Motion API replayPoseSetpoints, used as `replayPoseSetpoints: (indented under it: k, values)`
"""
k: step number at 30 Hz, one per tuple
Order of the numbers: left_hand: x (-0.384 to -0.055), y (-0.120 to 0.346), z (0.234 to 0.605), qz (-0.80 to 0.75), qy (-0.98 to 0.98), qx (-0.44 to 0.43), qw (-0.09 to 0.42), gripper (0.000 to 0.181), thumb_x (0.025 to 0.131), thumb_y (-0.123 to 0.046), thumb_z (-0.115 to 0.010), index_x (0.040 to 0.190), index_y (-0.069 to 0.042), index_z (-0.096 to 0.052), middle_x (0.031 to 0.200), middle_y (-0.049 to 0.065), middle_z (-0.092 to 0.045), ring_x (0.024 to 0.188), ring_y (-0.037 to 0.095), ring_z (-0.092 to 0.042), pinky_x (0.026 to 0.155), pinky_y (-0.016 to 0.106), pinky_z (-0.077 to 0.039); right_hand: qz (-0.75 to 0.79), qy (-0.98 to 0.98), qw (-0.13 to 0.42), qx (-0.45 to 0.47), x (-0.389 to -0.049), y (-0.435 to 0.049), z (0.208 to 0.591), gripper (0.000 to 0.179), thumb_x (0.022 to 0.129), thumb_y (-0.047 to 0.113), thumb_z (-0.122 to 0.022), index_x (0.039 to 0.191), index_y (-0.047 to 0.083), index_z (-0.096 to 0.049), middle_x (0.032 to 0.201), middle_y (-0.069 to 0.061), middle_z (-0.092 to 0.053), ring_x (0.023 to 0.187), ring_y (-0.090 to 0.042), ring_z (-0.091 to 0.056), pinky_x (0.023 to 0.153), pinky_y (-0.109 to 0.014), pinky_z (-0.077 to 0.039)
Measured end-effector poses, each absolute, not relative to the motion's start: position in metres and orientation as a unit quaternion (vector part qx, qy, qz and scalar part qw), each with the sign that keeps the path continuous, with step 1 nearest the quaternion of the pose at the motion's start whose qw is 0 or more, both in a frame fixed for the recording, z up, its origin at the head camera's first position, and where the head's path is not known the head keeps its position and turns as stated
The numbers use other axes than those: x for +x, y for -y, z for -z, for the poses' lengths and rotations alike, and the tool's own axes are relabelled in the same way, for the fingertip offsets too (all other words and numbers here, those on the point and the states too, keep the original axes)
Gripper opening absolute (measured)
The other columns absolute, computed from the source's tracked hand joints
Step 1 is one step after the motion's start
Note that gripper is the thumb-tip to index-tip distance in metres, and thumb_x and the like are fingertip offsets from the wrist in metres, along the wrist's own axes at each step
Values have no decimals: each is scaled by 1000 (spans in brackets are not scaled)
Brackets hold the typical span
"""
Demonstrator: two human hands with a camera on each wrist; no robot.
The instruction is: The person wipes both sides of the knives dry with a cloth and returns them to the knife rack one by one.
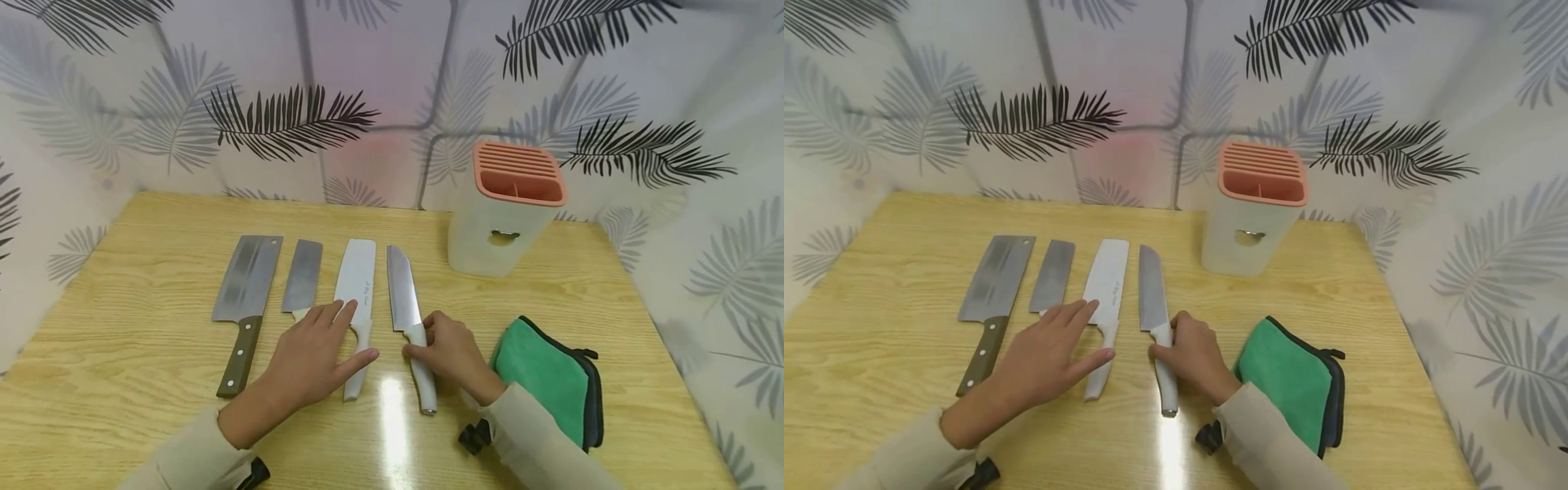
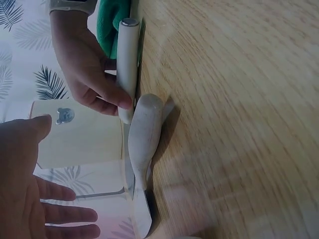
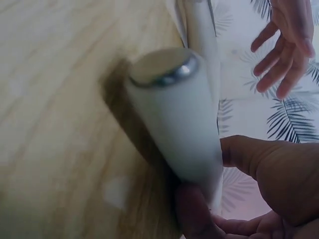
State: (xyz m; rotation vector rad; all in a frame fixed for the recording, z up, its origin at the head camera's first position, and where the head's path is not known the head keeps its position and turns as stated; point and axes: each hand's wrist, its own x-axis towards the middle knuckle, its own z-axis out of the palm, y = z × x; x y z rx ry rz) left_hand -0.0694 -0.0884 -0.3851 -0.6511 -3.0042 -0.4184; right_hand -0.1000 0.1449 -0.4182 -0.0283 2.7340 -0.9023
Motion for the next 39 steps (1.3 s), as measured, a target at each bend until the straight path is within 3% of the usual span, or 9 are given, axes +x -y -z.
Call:
replayPoseSetpoints:
  k: [3,6,12,21,27,30,35,39]
  values:
    - [-68,87,384,155,965,-212,9,77,96,-59,-55,148,-3,-45,143,17,-55,133,34,-53,93,49,-57,337,-928,155,-4,-103,-147,419,32,82,29,-80,93,3,-65,74,-4,-67,59,-12,-58,50,-23,-46]
    - [-68,86,383,186,960,-212,-7,71,97,-52,-57,144,1,-47,141,19,-56,132,35,-54,94,50,-56,383,-903,194,11,-104,-150,418,28,85,29,-79,85,4,-67,68,-4,-64,53,-12,-58,48,-25,-50]
    - [-68,81,380,234,950,-203,-49,62,98,-46,-59,137,2,-55,135,19,-62,123,35,-62,98,49,-54,468,-850,241,35,-100,-148,415,27,90,25,-76,89,0,-65,74,-6,-63,56,-15,-63,50,-30,-57]
    - [-63,75,379,273,939,-197,-70,58,97,-45,-62,131,2,-60,131,18,-66,124,34,-62,101,50,-52,510,-830,223,-29,-95,-143,392,33,91,27,-74,93,-3,-61,72,-2,-55,59,-14,-64,54,-37,-60]
    - [-59,72,381,307,926,-208,-67,54,88,-49,-72,116,-4,-67,108,9,-72,98,22,-69,80,38,-57,531,-818,219,-45,-90,-137,379,32,92,25,-73,96,-3,-59,74,-2,-52,59,-14,-64,57,-42,-61]
    - [-58,72,383,356,905,-205,-112,56,86,-51,-74,118,-5,-66,105,7,-72,93,20,-69,74,34,-57,536,-815,213,-53,-89,-133,373,31,92,25,-73,98,-3,-60,76,-2,-53,60,-13,-65,58,-43,-62]
    - [-57,70,385,478,835,-180,-207,56,87,-43,-76,123,-2,-63,111,11,-73,96,22,-74,78,29,-60,535,-819,199,-63,-88,-128,367,30,92,24,-74,99,-3,-61,76,-4,-56,59,-13,-65,59,-44,-62]
    - [-58,68,387,524,803,-180,-219,47,88,-36,-77,117,-1,-64,98,7,-75,84,13,-73,70,24,-58,539,-821,178,-61,-88,-123,366,30,91,22,-75,98,-3,-59,76,-4,-57,58,-12,-63,58,-45,-62]
